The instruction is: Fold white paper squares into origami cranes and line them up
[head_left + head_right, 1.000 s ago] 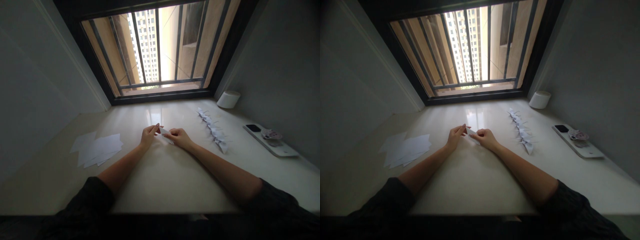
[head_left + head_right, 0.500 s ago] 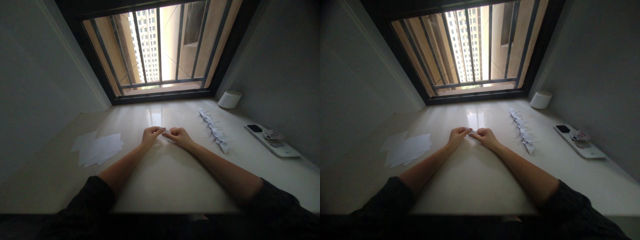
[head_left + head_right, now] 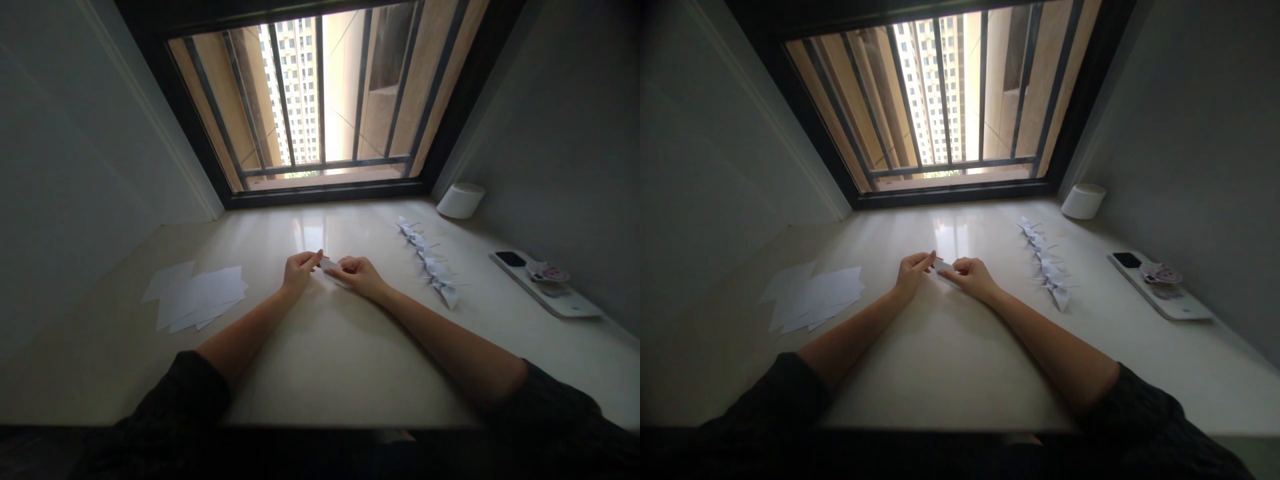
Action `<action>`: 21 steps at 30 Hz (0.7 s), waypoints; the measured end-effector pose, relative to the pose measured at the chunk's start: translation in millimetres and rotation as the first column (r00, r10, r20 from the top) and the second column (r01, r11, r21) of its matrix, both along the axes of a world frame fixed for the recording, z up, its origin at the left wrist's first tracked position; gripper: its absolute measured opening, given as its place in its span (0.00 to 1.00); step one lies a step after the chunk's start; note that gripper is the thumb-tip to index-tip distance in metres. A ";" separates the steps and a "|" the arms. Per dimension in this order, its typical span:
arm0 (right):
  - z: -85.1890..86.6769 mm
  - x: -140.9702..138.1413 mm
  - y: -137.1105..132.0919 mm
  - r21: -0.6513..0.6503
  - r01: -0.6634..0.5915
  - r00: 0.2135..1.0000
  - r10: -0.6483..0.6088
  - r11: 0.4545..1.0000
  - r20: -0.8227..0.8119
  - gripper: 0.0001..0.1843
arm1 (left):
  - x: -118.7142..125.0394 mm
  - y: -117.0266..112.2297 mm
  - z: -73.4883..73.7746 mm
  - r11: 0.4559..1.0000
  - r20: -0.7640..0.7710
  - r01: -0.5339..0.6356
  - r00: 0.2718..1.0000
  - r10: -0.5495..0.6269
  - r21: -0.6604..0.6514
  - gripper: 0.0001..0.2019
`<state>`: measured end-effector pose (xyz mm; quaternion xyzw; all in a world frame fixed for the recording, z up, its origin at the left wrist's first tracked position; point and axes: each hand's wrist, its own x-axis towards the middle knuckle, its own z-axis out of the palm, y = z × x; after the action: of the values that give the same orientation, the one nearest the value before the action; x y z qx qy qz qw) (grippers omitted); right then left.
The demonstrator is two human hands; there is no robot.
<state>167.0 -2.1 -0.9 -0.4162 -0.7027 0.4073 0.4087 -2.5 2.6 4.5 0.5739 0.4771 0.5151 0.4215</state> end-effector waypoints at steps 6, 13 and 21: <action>0.2 0.6 -0.3 -0.015 -0.001 1.000 0.001 1.000 -0.011 0.27 | 0.3 -0.1 0.6 0.999 -0.033 -0.045 0.998 0.045 0.007 0.18; -0.9 1.1 0.5 -0.040 -0.010 0.999 0.008 0.999 -0.040 0.25 | 1.7 -0.8 1.4 0.998 -0.042 -0.070 0.997 0.070 0.003 0.19; -2.7 2.2 1.1 -0.092 0.104 0.977 -0.119 0.990 -0.177 0.20 | -1.8 5.1 1.3 0.996 0.075 -0.026 0.997 0.032 -0.082 0.23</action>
<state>169.2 -1.0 -3.6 -0.4325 -0.6204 0.4486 0.4762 -4.3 7.7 5.8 0.5292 0.4893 0.5231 0.4548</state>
